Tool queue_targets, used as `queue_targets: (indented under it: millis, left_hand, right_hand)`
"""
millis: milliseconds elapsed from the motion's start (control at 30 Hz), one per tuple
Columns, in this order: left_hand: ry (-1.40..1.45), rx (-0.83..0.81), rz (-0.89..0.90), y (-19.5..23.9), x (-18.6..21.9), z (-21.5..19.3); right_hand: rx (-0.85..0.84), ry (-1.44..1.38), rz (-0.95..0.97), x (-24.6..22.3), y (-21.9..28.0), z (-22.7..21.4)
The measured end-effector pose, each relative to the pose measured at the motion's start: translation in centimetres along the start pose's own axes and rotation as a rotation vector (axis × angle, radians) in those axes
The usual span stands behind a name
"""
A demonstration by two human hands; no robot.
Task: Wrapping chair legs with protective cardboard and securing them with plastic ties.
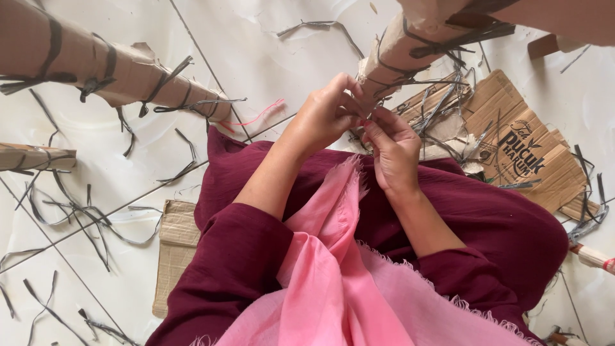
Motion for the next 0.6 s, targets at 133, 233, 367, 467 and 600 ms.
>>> queue_targets:
  millis: [133,233,367,467,600]
  left_hand:
    - [-0.066,0.022,0.009,0.0,0.3,0.3]
    - [-0.151,0.032,0.002,0.0,0.0,-0.1]
    - [-0.2,0.134,-0.113,0.0,-1.6,-1.2]
    - [-0.176,0.216,-0.22,-0.2,-3.0,-1.8]
    - [0.079,0.4,-0.164,0.0,-0.7,-2.4]
  right_hand:
    - [-0.025,0.041,0.036,0.4,0.2,0.2]
    - [0.006,0.008,0.058,1.4,0.0,-1.0]
    - [0.042,-0.056,0.148,1.9,-0.6,-2.3]
    - [0.049,-0.147,0.219,1.0,-0.8,-2.7]
    - [-0.145,-0.488,0.183,-0.2,-1.2,-2.1]
Point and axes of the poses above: each hand's wrist, its own y-axis away from the middle knuckle, its own z-axis out of the palm, x = y × z, the point moved 6 cm from there along -y, towards the middle knuckle, and after that the axes turned 7 degrees about -x, right-handed, at the moved point
